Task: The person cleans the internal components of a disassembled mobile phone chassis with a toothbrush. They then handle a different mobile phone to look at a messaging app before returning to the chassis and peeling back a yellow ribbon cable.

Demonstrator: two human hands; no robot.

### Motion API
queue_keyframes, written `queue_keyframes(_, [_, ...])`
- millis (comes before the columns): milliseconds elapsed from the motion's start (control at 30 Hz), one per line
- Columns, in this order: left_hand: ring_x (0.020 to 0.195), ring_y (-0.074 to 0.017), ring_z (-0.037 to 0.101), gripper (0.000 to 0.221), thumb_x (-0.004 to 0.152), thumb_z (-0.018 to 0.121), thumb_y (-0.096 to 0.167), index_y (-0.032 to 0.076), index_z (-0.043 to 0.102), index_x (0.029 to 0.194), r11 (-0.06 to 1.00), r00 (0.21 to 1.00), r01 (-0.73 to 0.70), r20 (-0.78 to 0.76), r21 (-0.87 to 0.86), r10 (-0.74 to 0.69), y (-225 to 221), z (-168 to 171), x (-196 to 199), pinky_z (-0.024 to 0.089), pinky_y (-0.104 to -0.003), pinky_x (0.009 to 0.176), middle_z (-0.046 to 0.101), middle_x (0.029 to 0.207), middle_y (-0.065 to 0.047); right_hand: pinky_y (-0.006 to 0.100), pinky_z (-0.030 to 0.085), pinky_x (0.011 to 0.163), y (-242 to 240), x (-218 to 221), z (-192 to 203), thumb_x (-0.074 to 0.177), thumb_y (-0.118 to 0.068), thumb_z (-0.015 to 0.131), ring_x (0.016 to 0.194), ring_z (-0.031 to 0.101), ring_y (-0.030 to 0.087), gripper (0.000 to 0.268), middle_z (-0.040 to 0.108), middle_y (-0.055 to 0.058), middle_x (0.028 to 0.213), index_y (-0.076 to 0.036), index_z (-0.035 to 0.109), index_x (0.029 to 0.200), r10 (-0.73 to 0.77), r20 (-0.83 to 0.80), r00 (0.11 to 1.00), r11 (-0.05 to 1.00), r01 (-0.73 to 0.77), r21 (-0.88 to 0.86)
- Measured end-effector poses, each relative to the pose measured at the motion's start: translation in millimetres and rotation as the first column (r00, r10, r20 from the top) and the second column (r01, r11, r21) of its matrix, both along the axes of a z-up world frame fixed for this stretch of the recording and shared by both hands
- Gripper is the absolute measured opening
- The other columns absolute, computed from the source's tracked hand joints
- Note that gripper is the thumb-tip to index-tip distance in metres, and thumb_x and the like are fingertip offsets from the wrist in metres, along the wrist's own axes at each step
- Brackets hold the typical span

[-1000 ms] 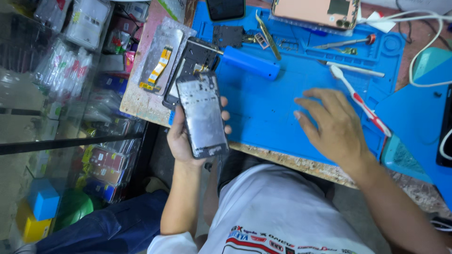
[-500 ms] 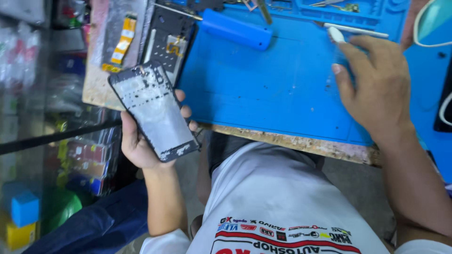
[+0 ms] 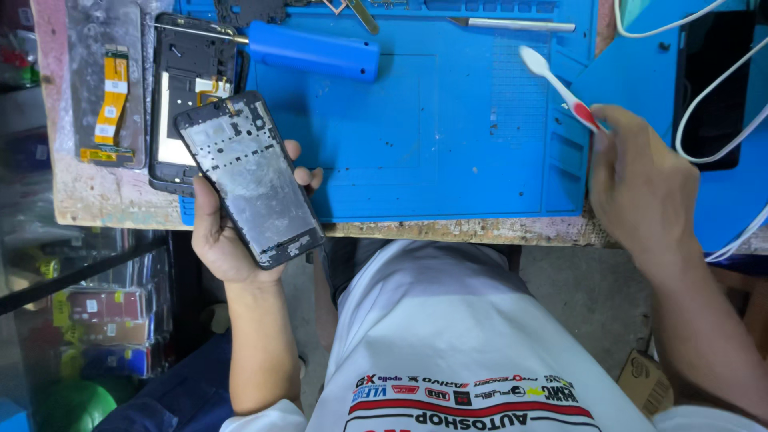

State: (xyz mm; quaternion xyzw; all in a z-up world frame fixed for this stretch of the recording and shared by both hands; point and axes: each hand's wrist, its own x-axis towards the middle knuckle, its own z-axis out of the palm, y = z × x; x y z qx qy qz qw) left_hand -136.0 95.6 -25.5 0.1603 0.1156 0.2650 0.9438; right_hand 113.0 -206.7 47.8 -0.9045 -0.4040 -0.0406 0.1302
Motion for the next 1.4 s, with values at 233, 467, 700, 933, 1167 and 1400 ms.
queue_keyframes(233, [0.108,-0.0343,0.065,0.068,0.109,0.052,0.051,0.002,0.043,0.156,1.000,1.000,0.004,0.021,0.018,-0.005,-3,-5,0,0.041,-0.050,0.102,0.060,0.137,-0.028,0.037,0.060,0.066,-47,-79,-11,0.091,-0.011,0.061,0.075,0.074,0.020,0.016,0.077,0.018,0.107,-0.002,0.067,0.104,0.206,-0.506,0.838,0.975,-0.132,0.178])
queue_keyframes(467, [0.108,-0.0341,0.065,0.069,0.110,0.048,0.053,0.001,0.043,0.155,0.999,1.000,0.013,0.017,0.045,-0.014,0,-3,5,0.041,-0.051,0.104,0.059,0.139,-0.028,0.046,0.059,0.080,-26,-72,-34,0.096,-0.011,0.062,0.085,0.072,0.031,0.018,0.074,0.020,0.101,-0.003,0.068,0.111,0.254,-0.297,0.920,0.967,-0.238,0.091])
queue_keyframes(700, [0.110,-0.0353,0.065,0.069,0.111,0.048,0.052,0.000,0.042,0.157,1.000,1.000,-0.015,0.022,-0.013,0.015,-4,-2,2,0.041,-0.050,0.103,0.059,0.138,-0.028,0.049,0.059,0.075,-1,-80,-21,0.103,-0.021,0.055,0.072,0.069,0.027,0.025,0.069,0.011,0.078,-0.006,0.072,0.114,0.215,-0.479,0.851,0.974,-0.224,0.039])
queue_keyframes(933, [0.109,-0.0350,0.064,0.070,0.110,0.047,0.051,0.001,0.041,0.158,0.999,1.000,-0.006,0.021,-0.039,0.007,-2,1,4,0.042,-0.051,0.106,0.059,0.140,-0.027,0.045,0.058,0.075,38,-45,-36,0.100,-0.010,0.056,0.090,0.069,0.033,0.026,0.071,0.019,0.107,-0.003,0.066,0.123,0.411,-0.196,0.890,0.910,-0.387,0.152])
queue_keyframes(1167, [0.111,-0.0348,0.063,0.069,0.111,0.046,0.052,0.000,0.042,0.158,0.999,0.998,-0.026,0.064,-0.027,0.028,-5,-4,3,0.042,-0.049,0.103,0.058,0.140,-0.027,0.043,0.059,0.068,74,-36,-14,0.100,-0.017,0.056,0.077,0.072,0.028,0.036,0.075,0.018,0.104,-0.013,0.067,0.134,0.105,-0.409,0.906,0.984,-0.153,-0.086])
queue_keyframes(1400, [0.107,-0.0339,0.061,0.070,0.112,0.045,0.052,-0.001,0.041,0.158,0.999,0.998,-0.047,0.028,-0.022,0.048,-7,-4,1,0.042,-0.050,0.104,0.058,0.141,-0.027,0.043,0.055,0.068,13,-37,-18,0.111,-0.012,0.058,0.081,0.071,0.033,0.028,0.072,0.021,0.103,-0.005,0.067,0.136,0.016,-0.287,0.958,0.999,-0.002,0.047])
